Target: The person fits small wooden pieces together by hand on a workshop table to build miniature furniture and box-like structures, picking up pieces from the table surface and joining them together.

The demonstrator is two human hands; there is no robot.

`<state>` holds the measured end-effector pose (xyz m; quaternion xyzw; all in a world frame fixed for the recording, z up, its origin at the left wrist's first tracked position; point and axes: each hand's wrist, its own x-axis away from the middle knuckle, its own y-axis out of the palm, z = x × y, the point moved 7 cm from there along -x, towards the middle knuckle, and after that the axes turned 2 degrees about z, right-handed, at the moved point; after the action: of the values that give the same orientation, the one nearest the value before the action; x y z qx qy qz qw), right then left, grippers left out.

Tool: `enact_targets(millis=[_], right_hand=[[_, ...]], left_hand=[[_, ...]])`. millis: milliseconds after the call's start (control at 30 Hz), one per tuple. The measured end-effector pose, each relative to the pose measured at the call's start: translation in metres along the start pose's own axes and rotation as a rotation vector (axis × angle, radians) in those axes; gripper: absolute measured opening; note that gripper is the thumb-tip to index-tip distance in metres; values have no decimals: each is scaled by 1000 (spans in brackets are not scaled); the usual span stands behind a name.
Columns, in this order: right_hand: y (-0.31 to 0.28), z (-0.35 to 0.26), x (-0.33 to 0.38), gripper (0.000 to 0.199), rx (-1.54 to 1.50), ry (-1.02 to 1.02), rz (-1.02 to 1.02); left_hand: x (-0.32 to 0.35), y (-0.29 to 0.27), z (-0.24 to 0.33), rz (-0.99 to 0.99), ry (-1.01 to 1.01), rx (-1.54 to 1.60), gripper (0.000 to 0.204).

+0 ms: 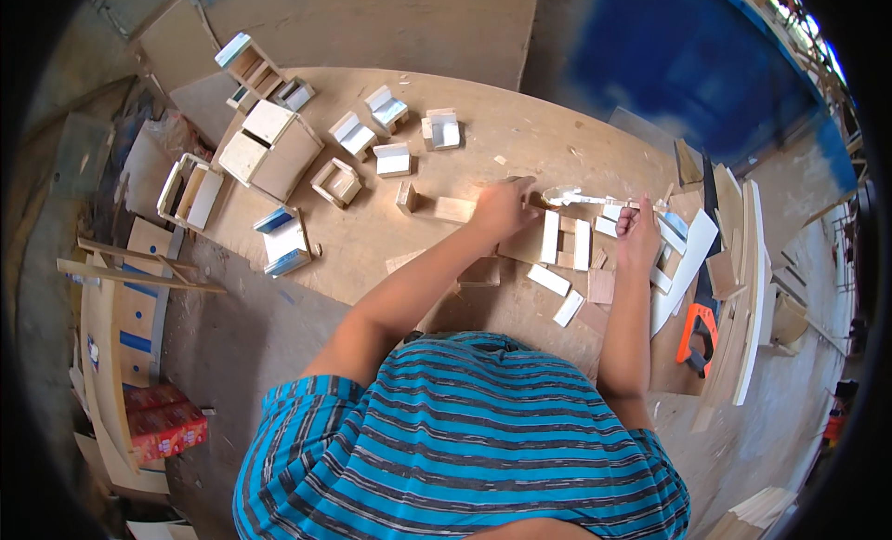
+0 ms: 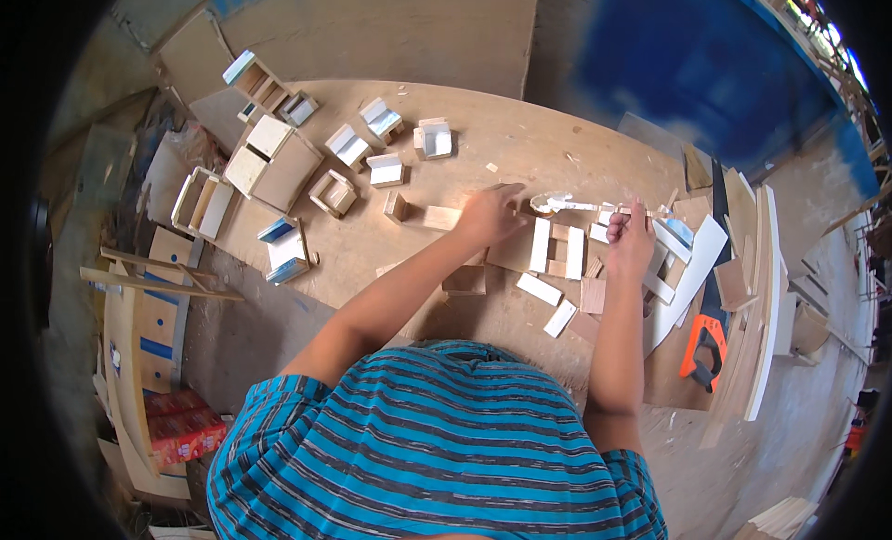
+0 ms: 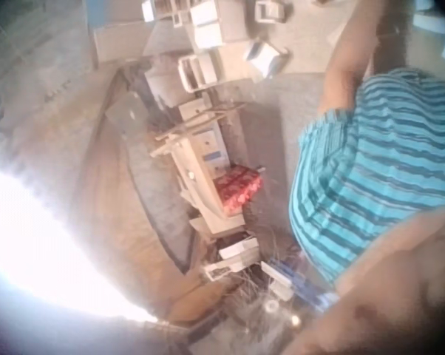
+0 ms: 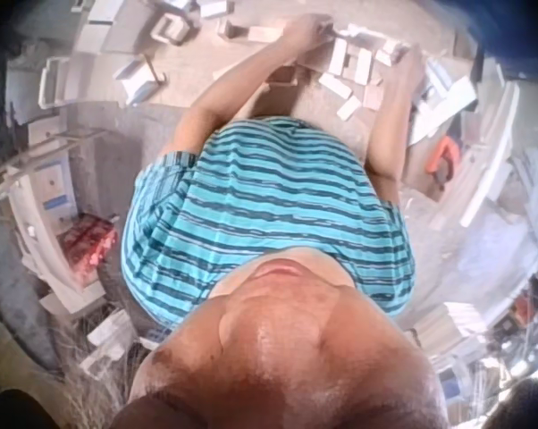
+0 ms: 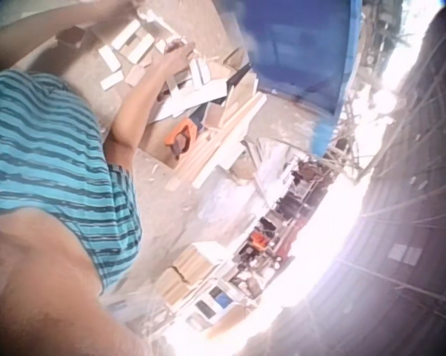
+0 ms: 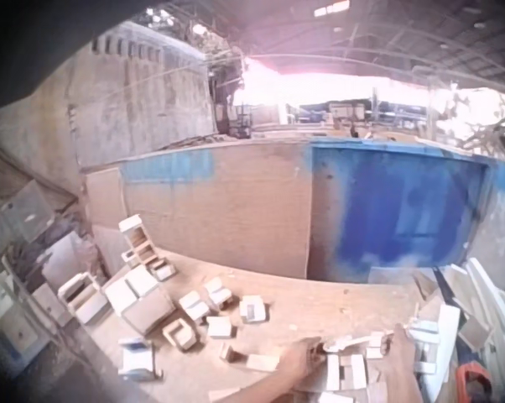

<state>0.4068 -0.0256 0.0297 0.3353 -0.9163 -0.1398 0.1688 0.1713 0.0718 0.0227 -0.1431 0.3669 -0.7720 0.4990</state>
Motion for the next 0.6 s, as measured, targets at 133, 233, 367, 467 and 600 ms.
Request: enact_targets(millis=[133, 233, 367, 467, 600], right_hand=[[-8, -4, 33, 26, -39, -5, -45], [12, 5, 53, 24, -3, 7, -152], [39, 17, 66, 24, 44, 23, -320], [44, 24, 71, 25, 91, 68, -335], [42, 30, 74, 26, 95, 105, -338]], left_hand=[[32, -45, -3, -56, 139, -207, 69], [52, -69, -24, -93, 103, -314, 72], [59, -64, -48, -94, 142, -391, 72], [59, -54, -50, -107, 155, -474, 69], [54, -49, -55, -109, 142, -449, 64]])
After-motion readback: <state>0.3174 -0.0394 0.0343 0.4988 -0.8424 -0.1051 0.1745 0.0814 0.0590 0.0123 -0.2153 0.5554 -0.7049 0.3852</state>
